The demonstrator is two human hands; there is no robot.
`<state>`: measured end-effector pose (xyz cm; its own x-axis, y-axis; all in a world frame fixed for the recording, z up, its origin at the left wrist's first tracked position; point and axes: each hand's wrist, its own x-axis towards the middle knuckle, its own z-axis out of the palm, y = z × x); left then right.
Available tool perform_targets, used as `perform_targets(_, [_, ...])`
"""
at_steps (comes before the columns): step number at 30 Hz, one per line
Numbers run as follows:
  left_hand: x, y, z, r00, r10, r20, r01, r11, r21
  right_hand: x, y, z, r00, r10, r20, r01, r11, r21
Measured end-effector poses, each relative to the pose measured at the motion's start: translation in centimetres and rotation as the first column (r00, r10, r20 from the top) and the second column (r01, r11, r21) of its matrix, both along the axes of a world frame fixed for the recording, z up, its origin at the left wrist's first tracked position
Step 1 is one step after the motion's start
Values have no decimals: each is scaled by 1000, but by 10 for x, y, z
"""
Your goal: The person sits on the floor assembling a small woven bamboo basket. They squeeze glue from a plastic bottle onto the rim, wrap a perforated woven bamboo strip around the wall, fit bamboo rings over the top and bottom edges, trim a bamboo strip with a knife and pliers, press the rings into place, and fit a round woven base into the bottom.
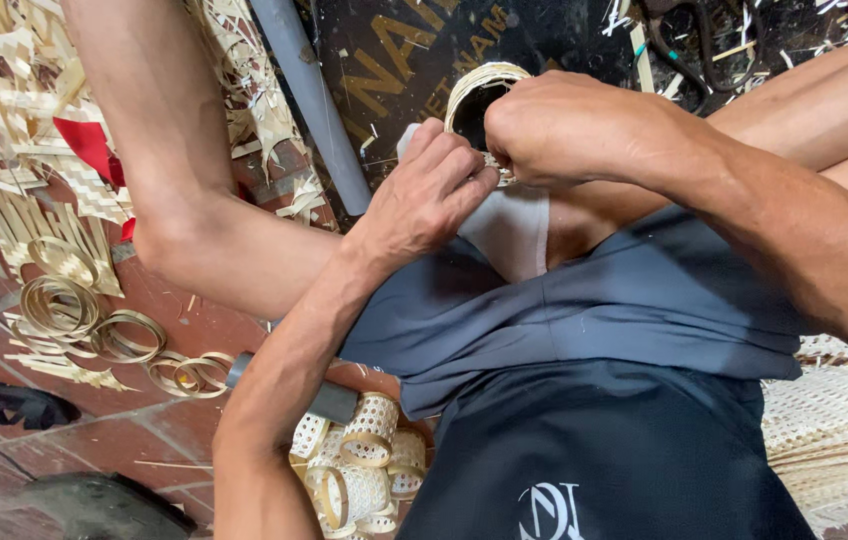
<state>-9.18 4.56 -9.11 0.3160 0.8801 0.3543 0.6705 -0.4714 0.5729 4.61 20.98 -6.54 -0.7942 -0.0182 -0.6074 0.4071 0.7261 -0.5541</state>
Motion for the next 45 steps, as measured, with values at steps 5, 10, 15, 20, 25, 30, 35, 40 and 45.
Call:
perform_targets(5, [-1,0,-1,1000,-14,20,15,1000,-28,-3,1,7,997,38,63,-36,999,-31])
perform_targets(10, [-1,-1,-3,1000,-6,6,6,1000,2,-2,-1,14,998,17,55,-18,1000,23])
perform_targets(15, [2,-2,-4,1000,-9,6,9,1000,10,2,-8,10,997,-35,66,31,997,66])
perform_targets(20, [7,-4,-4,999,36,-31,-35,999,22,8,-6,15,999,-22,39,19,997,81])
perform_targets(25, [14,-3,2,996,93,5,-93,996,-6,65,31,33,619,-745,-249,606,654,-452])
perform_targets(30, [18,-1,17,988,141,-57,-144,989,-39,108,38,-1,428,-869,-248,738,495,-459])
perform_targets(35, [15,7,19,980,180,-87,-184,982,-45,83,27,-17,579,-815,-16,715,517,-470])
perform_targets(40, [14,13,10,976,205,-78,-211,975,-73,41,16,-10,626,-768,134,757,557,-341])
perform_targets(45, [-1,8,10,975,189,119,-176,978,-110,25,20,15,694,-716,80,705,653,-275])
